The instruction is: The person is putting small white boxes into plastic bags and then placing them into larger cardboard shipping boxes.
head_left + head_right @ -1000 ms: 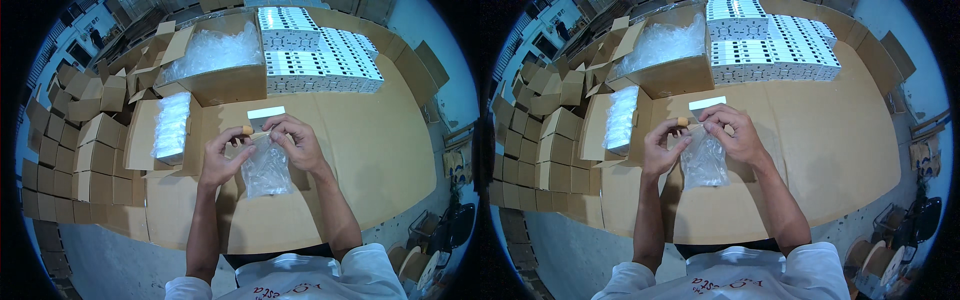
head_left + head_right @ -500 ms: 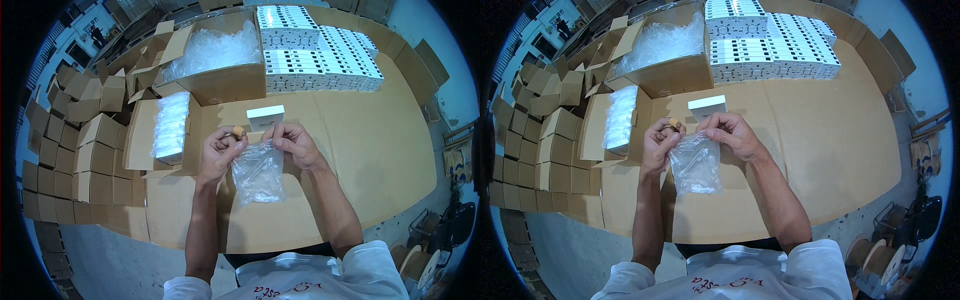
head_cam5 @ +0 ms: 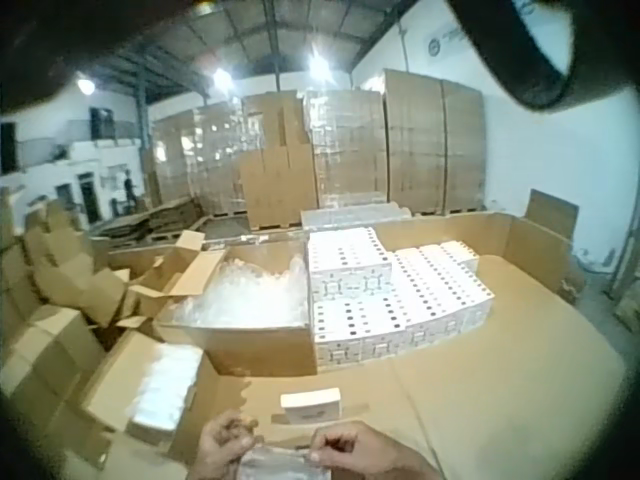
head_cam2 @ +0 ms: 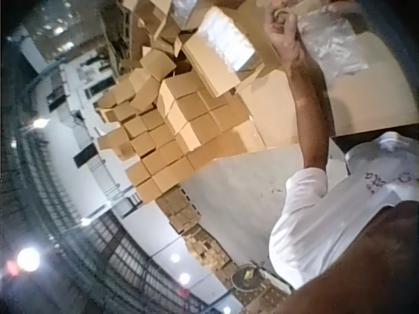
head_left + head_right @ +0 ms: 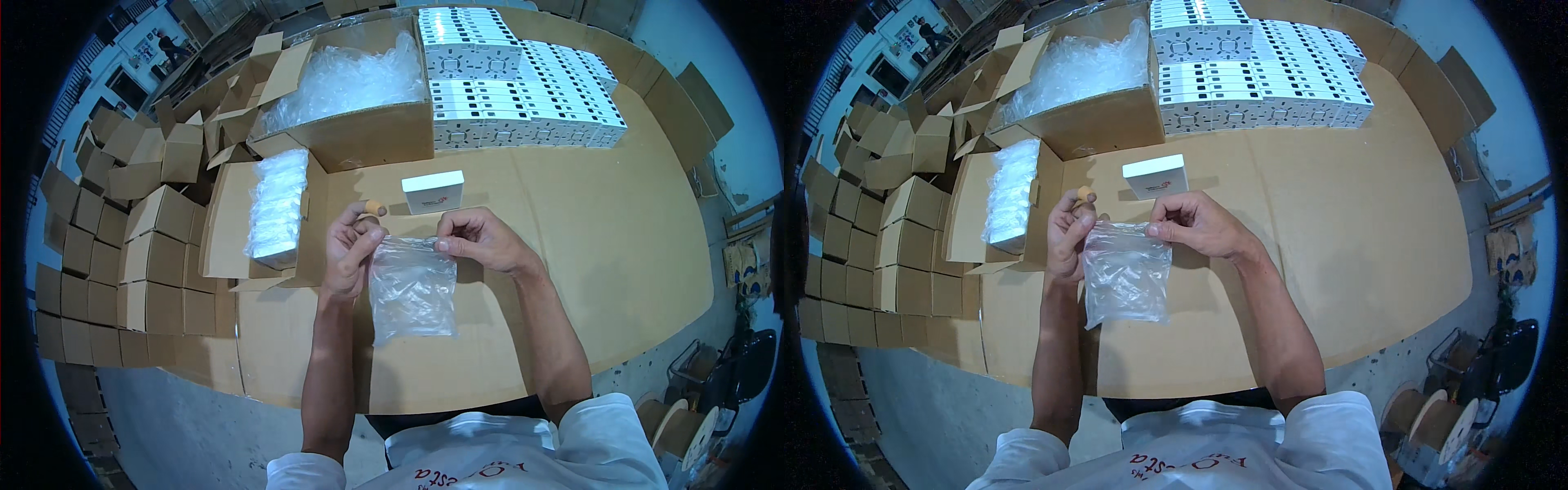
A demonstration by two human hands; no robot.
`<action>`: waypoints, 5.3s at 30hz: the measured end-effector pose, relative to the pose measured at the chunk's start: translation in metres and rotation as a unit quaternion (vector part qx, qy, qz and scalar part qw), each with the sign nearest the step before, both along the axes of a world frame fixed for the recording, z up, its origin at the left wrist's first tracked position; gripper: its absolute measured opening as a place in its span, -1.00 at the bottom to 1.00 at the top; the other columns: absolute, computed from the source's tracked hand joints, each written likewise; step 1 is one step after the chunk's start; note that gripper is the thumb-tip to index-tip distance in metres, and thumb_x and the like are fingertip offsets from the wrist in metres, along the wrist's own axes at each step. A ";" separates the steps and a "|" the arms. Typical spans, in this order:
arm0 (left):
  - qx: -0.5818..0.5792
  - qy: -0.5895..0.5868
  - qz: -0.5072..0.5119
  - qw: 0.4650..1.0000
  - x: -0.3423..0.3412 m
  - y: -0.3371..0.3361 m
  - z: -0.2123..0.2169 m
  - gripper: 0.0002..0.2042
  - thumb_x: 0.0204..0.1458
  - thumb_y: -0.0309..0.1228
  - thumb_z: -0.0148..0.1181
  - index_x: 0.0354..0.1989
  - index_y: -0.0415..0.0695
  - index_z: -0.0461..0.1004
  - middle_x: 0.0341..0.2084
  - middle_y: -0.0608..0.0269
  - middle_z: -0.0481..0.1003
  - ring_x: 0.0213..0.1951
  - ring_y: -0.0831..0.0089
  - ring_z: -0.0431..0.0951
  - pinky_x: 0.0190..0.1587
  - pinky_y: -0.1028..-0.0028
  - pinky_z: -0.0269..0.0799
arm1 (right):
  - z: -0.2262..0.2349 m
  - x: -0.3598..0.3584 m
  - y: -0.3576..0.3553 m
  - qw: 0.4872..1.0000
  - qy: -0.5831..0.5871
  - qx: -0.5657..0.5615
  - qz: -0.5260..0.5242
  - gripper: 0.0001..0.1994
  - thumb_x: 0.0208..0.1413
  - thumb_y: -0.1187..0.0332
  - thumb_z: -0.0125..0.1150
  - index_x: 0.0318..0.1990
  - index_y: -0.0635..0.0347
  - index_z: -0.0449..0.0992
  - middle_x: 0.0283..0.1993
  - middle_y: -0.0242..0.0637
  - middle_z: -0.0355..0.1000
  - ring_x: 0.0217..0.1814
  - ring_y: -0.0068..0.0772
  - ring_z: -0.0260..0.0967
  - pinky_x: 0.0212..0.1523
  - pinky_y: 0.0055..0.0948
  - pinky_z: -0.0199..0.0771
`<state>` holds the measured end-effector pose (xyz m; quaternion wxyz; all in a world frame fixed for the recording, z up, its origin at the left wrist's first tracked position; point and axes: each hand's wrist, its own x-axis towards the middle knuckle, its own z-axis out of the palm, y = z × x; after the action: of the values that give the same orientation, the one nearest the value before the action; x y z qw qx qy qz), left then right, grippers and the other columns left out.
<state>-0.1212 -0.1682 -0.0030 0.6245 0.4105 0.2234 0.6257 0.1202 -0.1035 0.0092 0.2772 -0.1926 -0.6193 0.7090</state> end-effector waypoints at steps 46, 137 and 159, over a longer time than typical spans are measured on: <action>-0.064 0.300 0.064 0.950 -0.018 -0.003 0.018 -0.46 0.01 -0.61 0.29 0.19 -0.30 0.26 -0.13 0.12 0.52 -0.08 0.51 0.52 0.02 0.49 0.44 | 0.003 -0.005 0.021 0.907 0.150 0.046 -0.391 -0.75 0.16 0.59 0.20 -0.05 0.26 0.31 -0.11 -0.28 0.37 -0.08 -0.47 0.46 -0.28 -0.43 0.65; -0.084 0.102 0.248 0.960 0.017 0.013 -0.002 -0.62 0.27 -0.48 0.11 0.23 -0.30 0.35 -0.09 0.25 0.51 -0.08 0.59 0.52 -0.07 0.56 0.52 | -0.005 -0.022 0.003 0.955 0.084 0.022 -0.285 -0.95 0.16 0.56 0.25 -0.24 0.34 0.56 -0.03 -0.14 0.55 -0.12 -0.55 0.46 -0.04 -0.50 0.52; -0.182 0.046 0.186 0.964 0.005 0.012 -0.004 -0.71 0.20 -0.57 0.14 0.09 -0.29 0.37 -0.15 0.23 0.50 -0.09 0.53 0.53 0.01 0.52 0.52 | -0.023 -0.036 -0.004 0.918 0.036 -0.126 -0.374 -0.86 0.22 0.41 0.24 -0.19 0.32 0.56 -0.32 -0.32 0.54 -0.40 -0.66 0.40 -0.42 -0.62 0.41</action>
<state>-0.1165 -0.1563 -0.0070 0.5501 0.2692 0.4346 0.6604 0.0844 -0.1074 -0.0138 0.5178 -0.4182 -0.3967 0.6322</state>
